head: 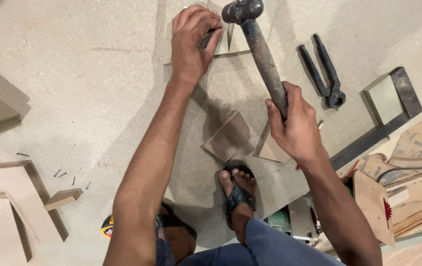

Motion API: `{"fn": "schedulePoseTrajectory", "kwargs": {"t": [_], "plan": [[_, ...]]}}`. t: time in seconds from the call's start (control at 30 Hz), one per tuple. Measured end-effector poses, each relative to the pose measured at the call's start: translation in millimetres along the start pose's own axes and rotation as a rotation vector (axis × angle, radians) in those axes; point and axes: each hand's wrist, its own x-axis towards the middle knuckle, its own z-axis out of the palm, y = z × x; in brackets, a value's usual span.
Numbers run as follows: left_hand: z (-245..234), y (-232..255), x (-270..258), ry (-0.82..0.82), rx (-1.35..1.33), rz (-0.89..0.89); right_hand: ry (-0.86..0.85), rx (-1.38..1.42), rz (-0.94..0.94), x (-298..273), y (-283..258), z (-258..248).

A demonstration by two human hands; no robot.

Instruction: The person marks a wooden block using a pencil and a square, hammers nails into the wood, and applies glue to a smaller wooden block with a finger.

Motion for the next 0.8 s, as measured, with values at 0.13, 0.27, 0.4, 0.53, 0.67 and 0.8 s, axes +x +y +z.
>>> {"fn": "schedulePoseTrajectory", "kwargs": {"t": [0.13, 0.27, 0.4, 0.53, 0.67, 0.8], "plan": [[3, -1, -1, -0.026, 0.019, -0.040, -0.152, -0.051, 0.160, 10, 1, 4], [-2, 1, 1, -0.050, 0.002, -0.065, -0.063, -0.034, 0.069, 12, -4, 2], [-10, 5, 3, -0.104, 0.055, 0.019, 0.159, -0.018, -0.098, -6, -14, -7], [-19, 9, 5, -0.060, -0.091, -0.030, 0.224, 0.072, -0.162, -18, -5, 0], [-19, 8, 7, -0.030, -0.176, -0.118, 0.000, 0.010, 0.001, 7, 15, 37], [-17, 10, 3, -0.051, -0.147, -0.157, -0.021, 0.077, 0.033, 29, 8, 25]]}}
